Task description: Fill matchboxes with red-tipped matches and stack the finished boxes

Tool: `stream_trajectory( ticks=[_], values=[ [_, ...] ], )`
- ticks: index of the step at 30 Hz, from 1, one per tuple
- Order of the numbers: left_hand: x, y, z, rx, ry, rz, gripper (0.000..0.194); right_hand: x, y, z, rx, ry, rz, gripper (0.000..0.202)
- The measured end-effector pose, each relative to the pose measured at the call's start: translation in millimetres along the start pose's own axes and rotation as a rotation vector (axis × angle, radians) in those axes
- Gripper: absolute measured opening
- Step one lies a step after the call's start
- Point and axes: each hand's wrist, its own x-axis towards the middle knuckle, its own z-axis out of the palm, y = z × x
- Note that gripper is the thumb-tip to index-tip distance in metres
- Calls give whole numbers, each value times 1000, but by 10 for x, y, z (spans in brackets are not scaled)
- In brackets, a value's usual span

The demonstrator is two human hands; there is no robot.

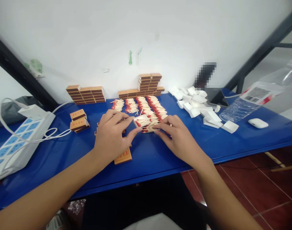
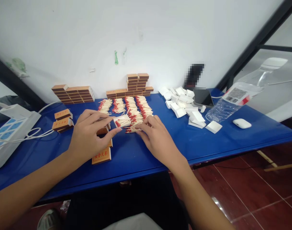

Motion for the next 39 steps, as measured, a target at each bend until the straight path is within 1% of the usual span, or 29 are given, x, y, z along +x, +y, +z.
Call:
stream_trajectory(
  ticks=[4,8,13,21,26,32,39],
  values=[
    [-7,-5,2,18,-3,23,26,-1,-27,27,-35,-74,0,16],
    [-16,-17,14,27,9,49,27,7,-48,16,-28,-117,10,12],
    [-16,-22,18,40,1,67,28,5,-41,5,-18,-118,13,8],
    [-20,-10,18,30,-14,67,29,-4,-22,11,-3,-149,14,12],
    [-19,-8,17,36,-23,62,29,-12,3,8,-1,-151,22,8],
    [-15,-1,7,30,-30,82,29,-16,13,29,8,-179,42,11],
    [-9,3,2,41,-42,99,29,-10,-21,7,-1,-221,58,13]
  ],
)
